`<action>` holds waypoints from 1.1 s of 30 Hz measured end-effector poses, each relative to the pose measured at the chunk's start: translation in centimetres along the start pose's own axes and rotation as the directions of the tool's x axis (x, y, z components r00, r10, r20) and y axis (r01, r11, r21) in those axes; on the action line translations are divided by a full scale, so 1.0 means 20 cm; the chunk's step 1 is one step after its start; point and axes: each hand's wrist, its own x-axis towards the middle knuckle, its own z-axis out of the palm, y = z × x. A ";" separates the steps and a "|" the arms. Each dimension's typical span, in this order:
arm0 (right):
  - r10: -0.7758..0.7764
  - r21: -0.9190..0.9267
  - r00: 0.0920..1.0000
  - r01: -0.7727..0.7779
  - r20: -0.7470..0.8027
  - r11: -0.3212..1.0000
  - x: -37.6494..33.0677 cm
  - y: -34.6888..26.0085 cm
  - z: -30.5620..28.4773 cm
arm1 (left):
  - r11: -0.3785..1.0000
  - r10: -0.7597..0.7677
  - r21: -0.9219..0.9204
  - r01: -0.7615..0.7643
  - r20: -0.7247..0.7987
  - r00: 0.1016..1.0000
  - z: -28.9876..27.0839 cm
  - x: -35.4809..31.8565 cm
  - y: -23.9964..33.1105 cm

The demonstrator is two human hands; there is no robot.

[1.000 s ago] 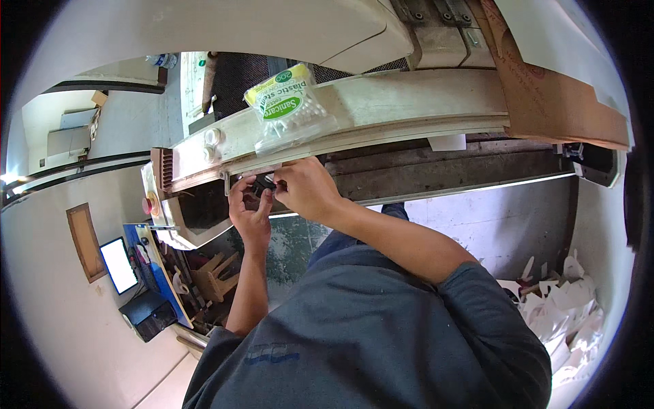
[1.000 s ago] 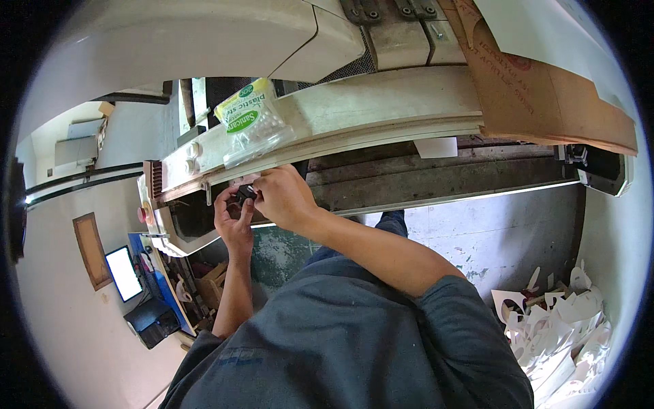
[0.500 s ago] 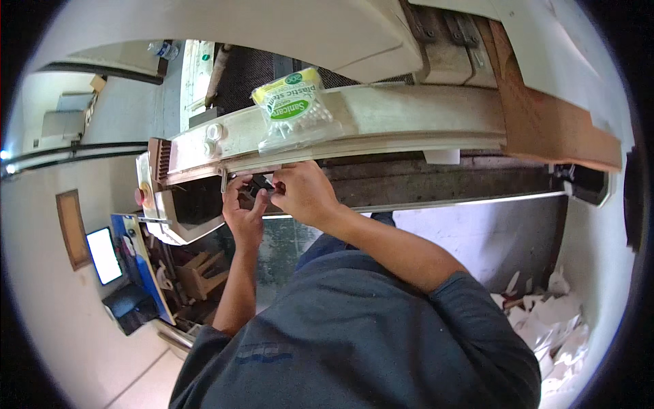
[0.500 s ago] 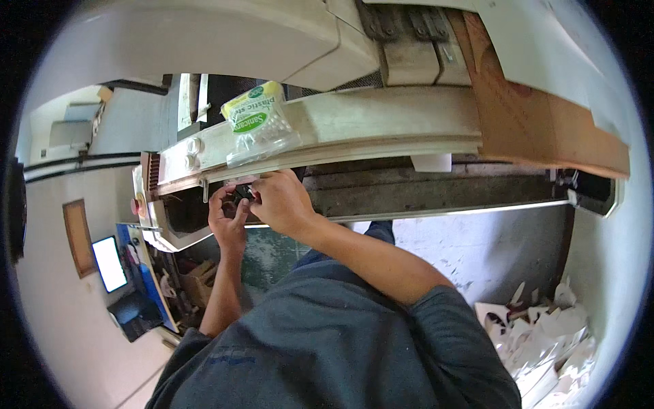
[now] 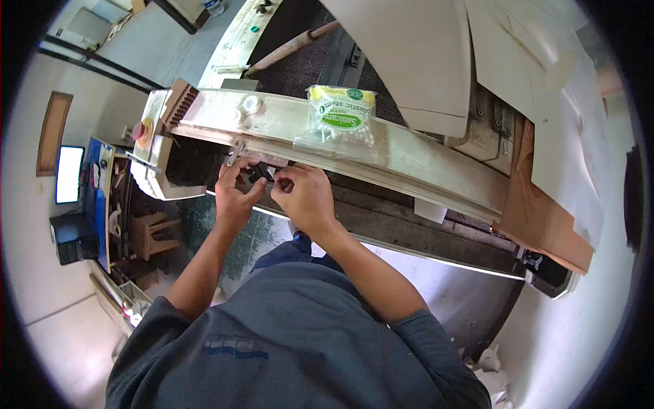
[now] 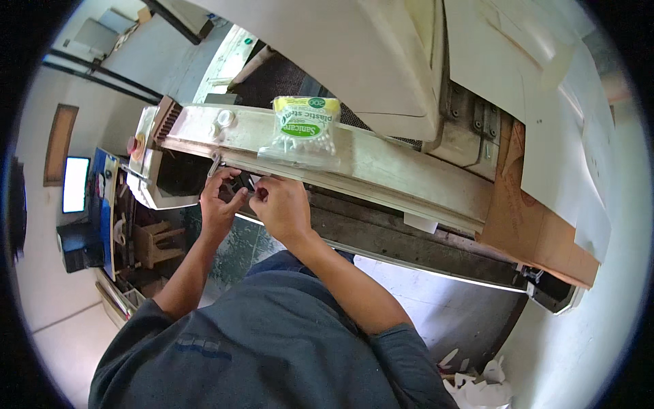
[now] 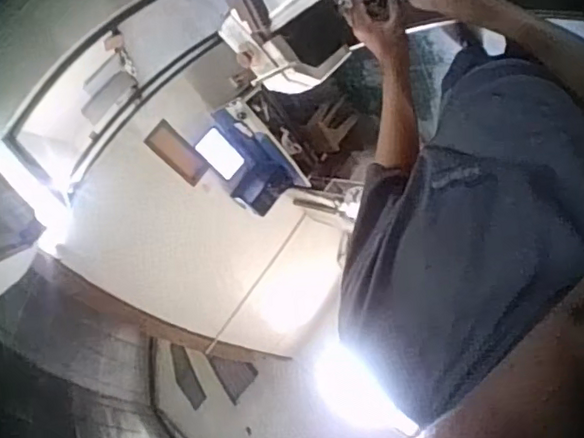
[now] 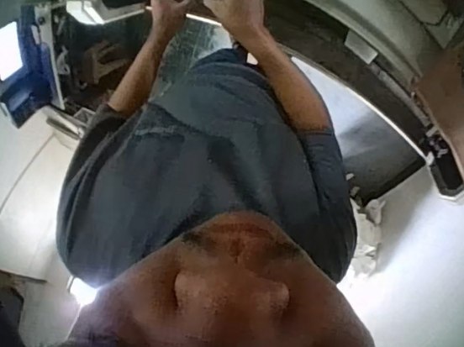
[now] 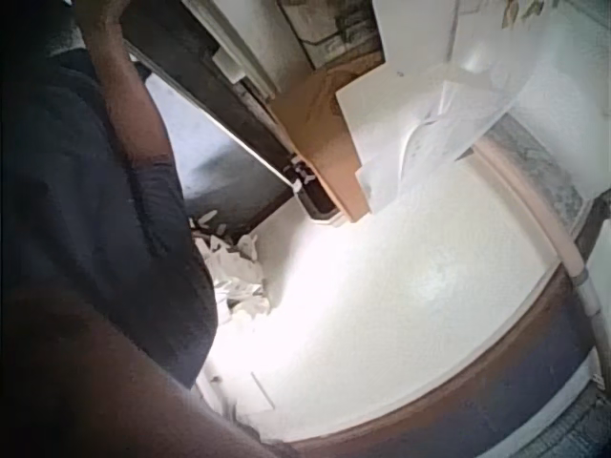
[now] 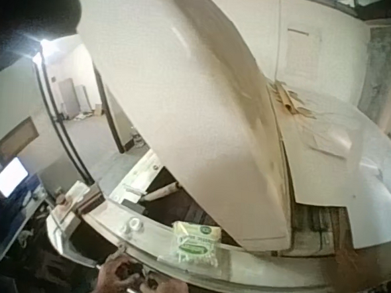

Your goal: The recorder is cleaning components of a large industrial machine, likely a laser cutter or similar, using cotton swabs and a cleaning solution.

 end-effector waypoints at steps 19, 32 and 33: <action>-0.068 -0.073 0.997 0.070 0.030 0.995 0.02 0.03 0.01 | 0.993 -0.112 -0.038 0.112 0.001 0.994 0.00 -0.01 0.01; -0.019 -0.052 0.999 0.021 0.046 0.998 0.02 0.01 -0.01 | 0.993 -0.110 -0.053 0.109 -0.008 0.994 0.01 -0.01 0.01; -0.009 -0.026 0.999 0.010 0.032 1.000 0.02 0.01 0.00 | 0.993 -0.108 -0.053 0.107 -0.003 0.994 0.01 -0.01 0.01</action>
